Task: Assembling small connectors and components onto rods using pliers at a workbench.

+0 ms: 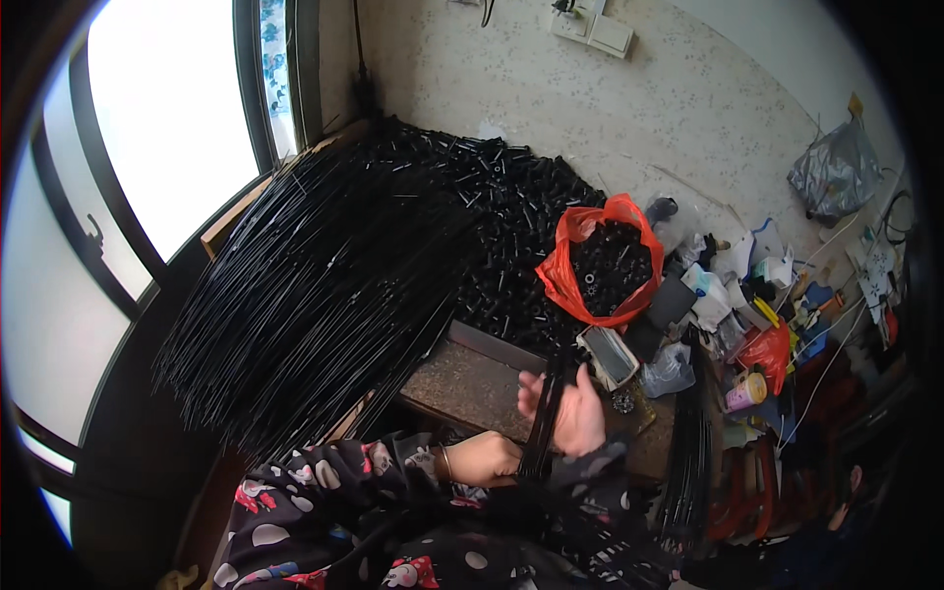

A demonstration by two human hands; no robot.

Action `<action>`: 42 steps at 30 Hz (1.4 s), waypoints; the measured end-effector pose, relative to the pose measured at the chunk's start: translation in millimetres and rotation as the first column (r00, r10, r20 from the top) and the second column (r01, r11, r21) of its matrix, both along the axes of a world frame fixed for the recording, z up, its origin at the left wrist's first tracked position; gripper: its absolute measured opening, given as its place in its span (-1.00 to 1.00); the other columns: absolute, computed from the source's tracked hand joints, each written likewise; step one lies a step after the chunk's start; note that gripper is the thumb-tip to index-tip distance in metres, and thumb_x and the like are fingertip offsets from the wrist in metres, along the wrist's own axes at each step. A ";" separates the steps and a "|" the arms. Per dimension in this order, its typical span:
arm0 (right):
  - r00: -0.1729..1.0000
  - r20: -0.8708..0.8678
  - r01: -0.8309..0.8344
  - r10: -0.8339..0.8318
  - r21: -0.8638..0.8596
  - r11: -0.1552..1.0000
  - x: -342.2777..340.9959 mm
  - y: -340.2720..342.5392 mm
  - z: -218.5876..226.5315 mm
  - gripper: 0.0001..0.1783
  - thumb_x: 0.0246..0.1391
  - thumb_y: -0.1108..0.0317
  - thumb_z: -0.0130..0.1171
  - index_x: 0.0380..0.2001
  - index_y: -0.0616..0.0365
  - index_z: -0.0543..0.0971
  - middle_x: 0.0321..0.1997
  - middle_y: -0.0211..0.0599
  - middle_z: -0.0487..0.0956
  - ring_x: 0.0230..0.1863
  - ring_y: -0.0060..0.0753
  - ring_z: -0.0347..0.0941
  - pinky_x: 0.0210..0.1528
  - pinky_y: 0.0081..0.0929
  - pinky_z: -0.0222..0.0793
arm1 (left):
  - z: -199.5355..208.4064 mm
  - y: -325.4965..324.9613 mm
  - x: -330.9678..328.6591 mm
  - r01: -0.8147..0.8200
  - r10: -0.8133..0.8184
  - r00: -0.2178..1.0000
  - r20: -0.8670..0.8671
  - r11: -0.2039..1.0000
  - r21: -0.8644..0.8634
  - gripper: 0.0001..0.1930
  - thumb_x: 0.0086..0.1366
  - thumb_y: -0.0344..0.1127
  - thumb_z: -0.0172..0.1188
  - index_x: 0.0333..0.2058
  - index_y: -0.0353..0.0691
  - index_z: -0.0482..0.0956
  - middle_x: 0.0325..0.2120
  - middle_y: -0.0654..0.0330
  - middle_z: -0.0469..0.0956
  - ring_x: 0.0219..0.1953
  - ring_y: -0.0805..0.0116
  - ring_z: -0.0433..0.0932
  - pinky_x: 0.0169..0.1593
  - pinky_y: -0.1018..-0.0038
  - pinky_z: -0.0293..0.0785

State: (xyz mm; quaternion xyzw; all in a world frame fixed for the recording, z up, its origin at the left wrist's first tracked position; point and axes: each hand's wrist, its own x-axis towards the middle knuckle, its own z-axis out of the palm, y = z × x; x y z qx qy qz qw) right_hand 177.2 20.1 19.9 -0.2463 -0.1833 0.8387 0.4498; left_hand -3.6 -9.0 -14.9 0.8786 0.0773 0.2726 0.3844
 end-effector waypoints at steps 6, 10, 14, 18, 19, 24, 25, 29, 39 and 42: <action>0.700 0.504 0.363 -0.506 0.360 0.860 7.9 59.2 -22.2 -0.16 0.07 -0.33 -0.42 0.06 0.23 0.27 0.00 -0.01 0.41 -0.05 -0.16 0.39 0.03 -0.27 0.27 | -34.2 27.4 5.7 -0.334 0.313 0.927 0.205 0.940 0.074 -0.68 0.01 -0.31 0.23 -0.21 -0.21 0.49 -0.18 0.06 0.46 -0.08 0.06 0.43 -0.01 0.24 0.35; 0.990 0.060 0.094 -0.131 0.423 0.901 10.7 -7.8 28.1 -0.01 -0.03 -0.45 -0.48 -0.09 0.36 0.38 -0.15 0.24 0.46 -0.12 0.05 0.43 0.05 -0.11 0.25 | -54.6 19.2 3.2 -0.662 0.688 0.725 -0.033 0.709 0.243 -0.25 -0.14 -0.04 0.30 0.04 -0.25 0.30 0.10 -0.02 0.21 0.22 0.04 0.06 0.20 -0.02 -0.08; 0.888 0.441 -0.173 -0.133 0.588 0.790 12.9 -63.9 27.6 0.05 -0.01 -0.44 -0.61 -0.19 0.45 0.43 -0.20 0.16 0.50 -0.08 -0.07 0.43 0.06 -0.20 0.25 | -16.5 27.0 -1.3 -0.458 0.549 0.806 -0.221 0.815 0.355 0.06 -0.25 0.00 0.34 0.22 -0.15 -0.05 0.24 -0.01 -0.11 0.28 0.05 -0.09 0.21 0.00 -0.14; 0.633 0.552 0.430 -0.544 0.333 0.839 4.0 -11.1 -37.5 -0.16 0.07 -0.33 -0.36 -0.06 0.35 0.31 -0.12 -0.06 0.47 -0.07 -0.17 0.39 0.04 -0.26 0.25 | -34.8 49.6 3.4 0.101 0.001 0.984 -0.179 0.825 0.556 -0.48 0.03 -0.20 0.02 0.04 -0.07 0.34 0.21 0.17 0.09 0.27 0.16 0.00 0.21 -0.01 -0.14; 0.550 0.609 0.572 -0.571 0.224 0.789 6.0 4.4 -55.3 -0.17 0.06 -0.33 -0.34 -0.06 0.33 0.30 -0.13 -0.06 0.46 -0.08 -0.15 0.39 0.02 -0.26 0.27 | -37.0 51.7 6.9 0.105 -0.003 0.984 -0.180 0.822 0.560 -0.48 0.03 -0.20 0.02 0.04 -0.07 0.34 0.21 0.17 0.09 0.27 0.16 0.00 0.21 -0.01 -0.14; 0.985 0.164 0.045 -0.052 0.051 0.998 -1.2 46.0 -65.0 -0.35 0.12 -0.22 -0.29 -0.03 0.14 0.28 -0.08 -0.06 0.43 -0.10 -0.08 0.41 -0.09 -0.17 0.33 | -49.1 55.2 11.1 0.182 -0.176 0.981 -0.079 0.714 0.676 -0.79 -0.03 -0.29 0.02 -0.41 -0.17 0.56 -0.08 0.16 0.41 0.13 0.15 0.25 0.23 -0.01 -0.12; 0.985 0.137 0.080 -0.104 0.171 0.982 -1.2 49.7 -65.2 -0.40 0.15 -0.17 -0.26 0.04 0.07 0.24 -0.01 -0.08 0.39 -0.03 -0.12 0.37 -0.02 -0.21 0.27 | -47.9 54.3 9.8 0.139 -0.163 0.986 -0.032 0.709 0.691 -0.75 -0.03 -0.28 0.03 -0.35 -0.17 0.55 -0.11 0.17 0.43 0.11 0.15 0.27 0.23 -0.01 -0.11; 0.512 0.608 0.275 -0.607 0.553 0.786 -6.7 42.9 -26.5 -0.35 0.18 -0.07 -0.23 0.24 -0.01 0.00 0.25 -0.11 0.10 0.25 -0.23 0.03 0.21 -0.18 -0.07 | -41.5 53.4 7.2 0.066 -0.044 0.998 -0.053 0.839 0.540 -0.67 0.00 -0.21 0.06 -0.23 -0.19 0.49 -0.06 0.15 0.41 0.08 0.16 0.30 0.22 0.00 -0.09; 0.981 0.167 0.104 -0.100 -0.013 0.995 -12.6 42.4 -54.3 -0.48 0.19 0.01 -0.16 0.10 0.08 0.21 0.10 -0.09 0.30 0.08 -0.28 0.27 -0.10 -0.35 0.34 | -49.5 56.7 8.0 0.131 -0.178 0.984 0.021 0.797 0.589 -0.69 -0.03 -0.25 0.06 -0.27 -0.21 0.52 -0.03 0.15 0.39 0.13 0.10 0.24 0.23 0.02 -0.11; 0.493 0.476 0.374 -0.728 0.640 0.671 -19.2 38.2 -18.8 -0.52 0.21 0.07 -0.19 0.15 0.00 0.18 0.07 -0.23 0.33 0.06 -0.32 0.28 -0.06 -0.37 0.28 | -40.3 52.8 5.9 0.125 -0.118 0.992 -0.046 0.851 0.509 -0.67 -0.01 -0.24 0.06 -0.22 -0.17 0.51 0.00 0.16 0.37 0.16 0.11 0.22 0.23 0.00 -0.14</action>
